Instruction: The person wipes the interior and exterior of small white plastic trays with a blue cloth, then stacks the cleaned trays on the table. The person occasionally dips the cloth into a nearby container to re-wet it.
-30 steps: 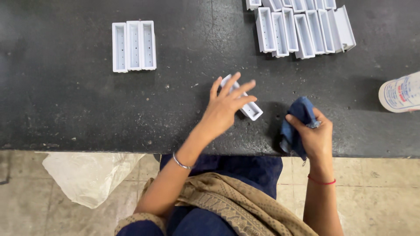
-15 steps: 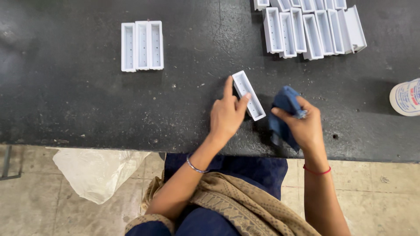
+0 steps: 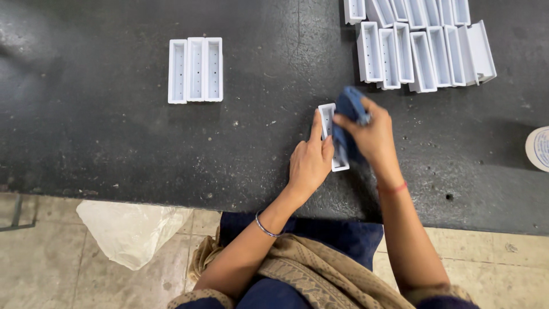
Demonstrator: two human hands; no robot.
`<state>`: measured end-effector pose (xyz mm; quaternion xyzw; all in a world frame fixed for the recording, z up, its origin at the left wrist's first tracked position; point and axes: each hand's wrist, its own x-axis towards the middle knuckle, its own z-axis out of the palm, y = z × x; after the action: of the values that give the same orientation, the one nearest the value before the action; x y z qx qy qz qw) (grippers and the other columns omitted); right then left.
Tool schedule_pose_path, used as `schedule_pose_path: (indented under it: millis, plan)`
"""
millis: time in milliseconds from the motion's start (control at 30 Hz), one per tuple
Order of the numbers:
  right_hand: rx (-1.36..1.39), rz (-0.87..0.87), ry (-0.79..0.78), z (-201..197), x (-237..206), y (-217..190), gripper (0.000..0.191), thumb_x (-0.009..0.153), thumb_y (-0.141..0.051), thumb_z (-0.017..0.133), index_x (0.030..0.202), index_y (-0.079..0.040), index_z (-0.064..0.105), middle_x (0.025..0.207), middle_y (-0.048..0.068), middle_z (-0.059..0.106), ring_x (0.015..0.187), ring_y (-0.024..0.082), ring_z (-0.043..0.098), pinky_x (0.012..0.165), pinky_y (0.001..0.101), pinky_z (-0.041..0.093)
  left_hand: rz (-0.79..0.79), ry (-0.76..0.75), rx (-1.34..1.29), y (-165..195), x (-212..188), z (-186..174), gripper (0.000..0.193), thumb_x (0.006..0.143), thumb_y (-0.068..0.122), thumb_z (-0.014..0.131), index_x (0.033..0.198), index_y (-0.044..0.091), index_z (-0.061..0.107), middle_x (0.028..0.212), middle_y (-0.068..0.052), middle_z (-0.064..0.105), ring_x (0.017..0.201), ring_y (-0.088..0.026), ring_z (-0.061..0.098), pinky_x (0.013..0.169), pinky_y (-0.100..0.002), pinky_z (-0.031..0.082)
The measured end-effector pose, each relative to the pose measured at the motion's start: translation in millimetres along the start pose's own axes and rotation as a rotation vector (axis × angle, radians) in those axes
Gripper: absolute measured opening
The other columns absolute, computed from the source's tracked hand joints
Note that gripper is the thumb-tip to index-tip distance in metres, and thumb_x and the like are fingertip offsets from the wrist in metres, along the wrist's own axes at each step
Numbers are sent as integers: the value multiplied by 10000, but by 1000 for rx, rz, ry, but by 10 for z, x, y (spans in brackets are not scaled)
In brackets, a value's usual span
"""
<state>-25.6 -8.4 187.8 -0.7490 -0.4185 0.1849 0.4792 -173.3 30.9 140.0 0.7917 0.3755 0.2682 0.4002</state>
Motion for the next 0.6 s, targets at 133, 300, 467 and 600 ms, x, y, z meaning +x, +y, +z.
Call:
schedule_pose_path:
  millis: [133, 300, 467, 600]
  plan:
    - [-13, 3, -1, 107, 320, 60, 357, 849, -147, 862, 1136, 6, 714, 962, 62, 772, 854, 82, 681, 783, 288, 557, 5, -1, 0, -11, 6, -2, 677, 1022, 250, 549, 1598, 33, 268, 678, -235, 673, 624, -458, 649, 643, -575, 514]
    - [5, -41, 77, 119, 45, 68, 313, 882, -145, 846, 1125, 6, 720, 961, 60, 763, 868, 83, 650, 802, 289, 550, -24, 0, -4, -3, 2, 10, 651, 1013, 243, 535, 1581, 33, 295, 668, -241, 669, 614, -459, 653, 636, -576, 516]
    - [51, 117, 62, -71, -782, 14, 317, 862, -161, 825, 1121, -17, 713, 953, 31, 750, 858, 81, 643, 795, 272, 537, 2, 7, -39, -15, 7, 31, 641, 1023, 233, 511, 1579, 19, 274, 727, -243, 692, 647, -445, 685, 644, -558, 540]
    - [26, 228, 18, -225, -1236, 39, 236, 871, -141, 851, 1023, 5, 745, 902, 55, 722, 824, 94, 586, 769, 287, 511, 49, 7, 42, 10, 44, -15, 596, 999, 231, 553, 1546, 93, 360, 768, -248, 704, 683, -467, 678, 659, -586, 520]
